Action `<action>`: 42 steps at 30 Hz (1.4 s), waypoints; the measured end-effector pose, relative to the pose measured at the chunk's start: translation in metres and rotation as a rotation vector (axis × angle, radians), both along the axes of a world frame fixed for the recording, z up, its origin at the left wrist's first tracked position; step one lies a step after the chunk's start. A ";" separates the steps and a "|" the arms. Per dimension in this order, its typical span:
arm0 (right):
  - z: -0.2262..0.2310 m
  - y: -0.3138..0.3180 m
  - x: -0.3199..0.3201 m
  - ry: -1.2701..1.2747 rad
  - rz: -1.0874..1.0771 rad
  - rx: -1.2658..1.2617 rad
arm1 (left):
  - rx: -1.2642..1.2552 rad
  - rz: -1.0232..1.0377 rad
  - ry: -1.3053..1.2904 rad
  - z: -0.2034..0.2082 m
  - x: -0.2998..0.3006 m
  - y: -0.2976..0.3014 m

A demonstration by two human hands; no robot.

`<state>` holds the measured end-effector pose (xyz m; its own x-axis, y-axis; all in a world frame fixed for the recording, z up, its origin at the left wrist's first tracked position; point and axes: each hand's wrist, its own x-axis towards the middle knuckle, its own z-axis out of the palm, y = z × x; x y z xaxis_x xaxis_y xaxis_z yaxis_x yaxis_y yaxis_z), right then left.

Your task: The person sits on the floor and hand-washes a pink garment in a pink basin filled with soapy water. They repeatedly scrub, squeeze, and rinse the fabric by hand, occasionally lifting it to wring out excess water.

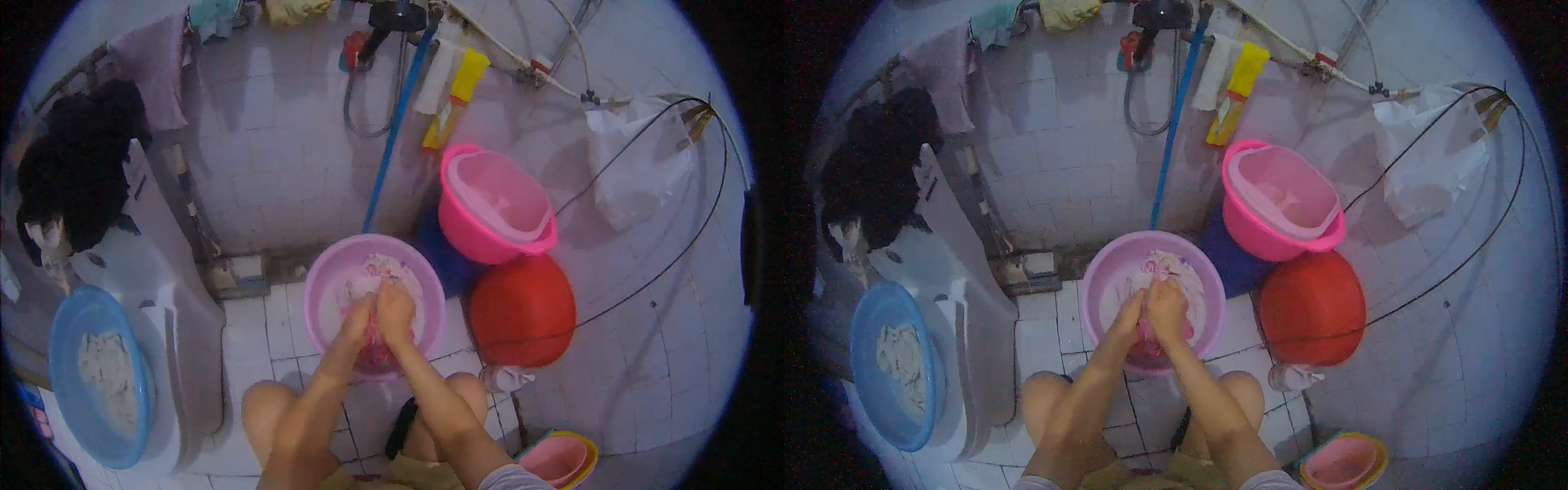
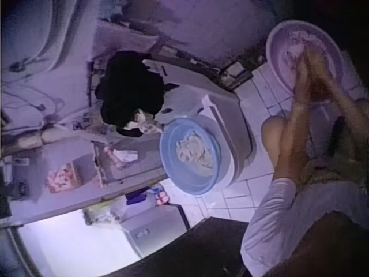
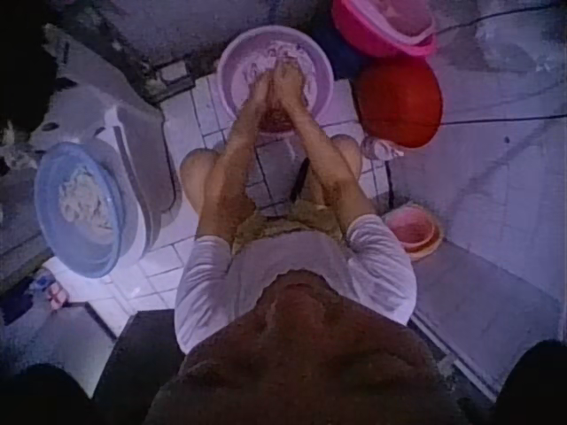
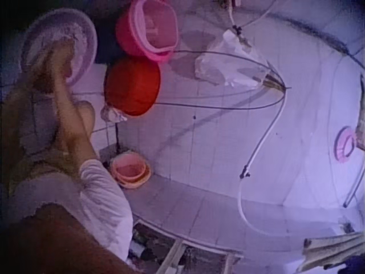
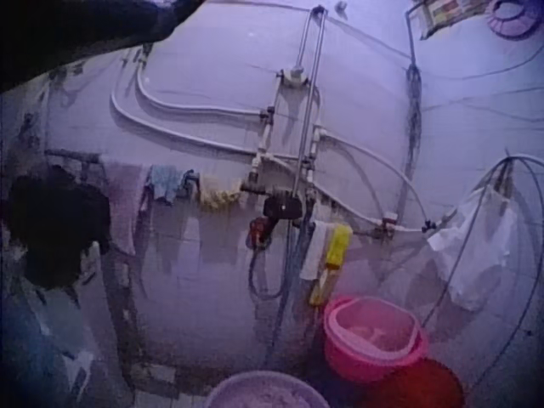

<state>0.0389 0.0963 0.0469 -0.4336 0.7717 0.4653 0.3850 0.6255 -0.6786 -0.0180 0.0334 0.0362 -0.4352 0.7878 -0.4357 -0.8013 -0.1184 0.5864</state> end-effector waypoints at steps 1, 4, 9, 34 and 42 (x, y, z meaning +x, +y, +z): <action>-0.012 0.015 0.002 -0.066 -0.046 0.028 | 0.023 -0.025 0.104 -0.003 -0.005 0.000; -0.025 0.046 0.007 -0.129 -0.091 0.003 | -0.043 -0.029 0.418 -0.023 -0.032 -0.004; -0.009 0.029 0.019 0.036 0.111 -0.107 | -0.259 0.095 1.219 -0.064 -0.041 -0.016; -0.103 0.006 0.009 -0.410 0.373 0.044 | -0.841 -0.010 1.459 -0.086 0.002 -0.015; -0.097 -0.010 -0.013 -0.618 0.078 0.001 | -0.897 -0.137 1.157 -0.105 -0.017 -0.010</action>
<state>0.0255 0.0859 -0.0500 -0.6781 0.7265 0.1111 0.6597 0.6683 -0.3438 -0.0351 0.0230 -0.0693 -0.8204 0.5100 -0.2586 0.1805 0.6600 0.7292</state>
